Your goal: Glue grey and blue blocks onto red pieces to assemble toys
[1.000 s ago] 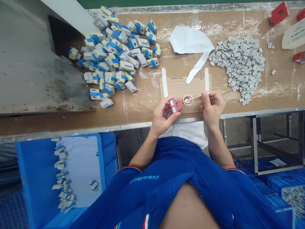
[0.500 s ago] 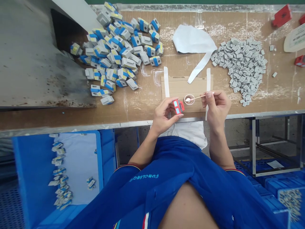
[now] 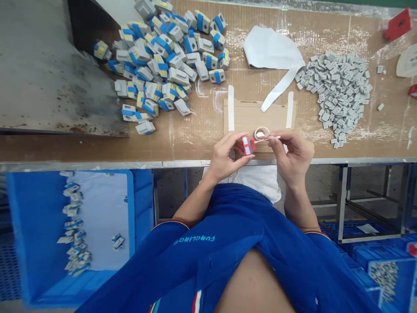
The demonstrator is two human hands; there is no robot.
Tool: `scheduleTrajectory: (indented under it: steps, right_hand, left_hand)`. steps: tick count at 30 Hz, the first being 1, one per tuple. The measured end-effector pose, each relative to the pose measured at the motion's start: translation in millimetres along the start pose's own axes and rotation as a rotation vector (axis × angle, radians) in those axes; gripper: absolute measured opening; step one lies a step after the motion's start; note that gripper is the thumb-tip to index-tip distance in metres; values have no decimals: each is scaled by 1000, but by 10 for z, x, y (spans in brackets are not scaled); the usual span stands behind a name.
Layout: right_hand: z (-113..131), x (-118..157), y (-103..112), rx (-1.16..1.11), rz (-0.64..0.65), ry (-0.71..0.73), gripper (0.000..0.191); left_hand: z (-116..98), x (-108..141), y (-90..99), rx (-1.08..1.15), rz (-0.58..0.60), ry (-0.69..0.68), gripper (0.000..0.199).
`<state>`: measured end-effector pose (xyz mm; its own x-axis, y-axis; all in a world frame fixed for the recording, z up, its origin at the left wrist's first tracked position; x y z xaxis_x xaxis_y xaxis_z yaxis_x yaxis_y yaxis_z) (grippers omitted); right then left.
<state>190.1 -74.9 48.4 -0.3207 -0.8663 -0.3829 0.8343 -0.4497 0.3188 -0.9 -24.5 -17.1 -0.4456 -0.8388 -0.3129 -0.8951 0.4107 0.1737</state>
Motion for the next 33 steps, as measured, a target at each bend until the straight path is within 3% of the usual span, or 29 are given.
scheduleTrajectory:
  steps: [13,18,25,33]
  right_hand:
    - [19,-9,-10,163,61,12,24]
    - [69,-46,15,181,152,86,15]
    - [57,-83,-27,147,146,202,9]
    - [27,-103,37,131,219,211,11]
  left_hand:
    - [35,12,-7,-45,18,32,60]
    - [5,3,-5,-57,10,18,60]
    - [10,-6,-5,-24,11,-34,59]
    - [-13,-20,18,-45,79,-28,58]
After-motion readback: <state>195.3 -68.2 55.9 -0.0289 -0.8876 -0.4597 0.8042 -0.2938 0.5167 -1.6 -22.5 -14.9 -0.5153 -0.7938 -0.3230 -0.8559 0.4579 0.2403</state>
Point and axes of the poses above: each hand's wrist, its own x-axis away from the middle knuckle, its own y-axis out of the back of the hand, z = x × y, the point moved 1 cm from there along -x, towards the middle knuckle, and after that the axes turned 1 degree about -z, right-handed, at the moved point
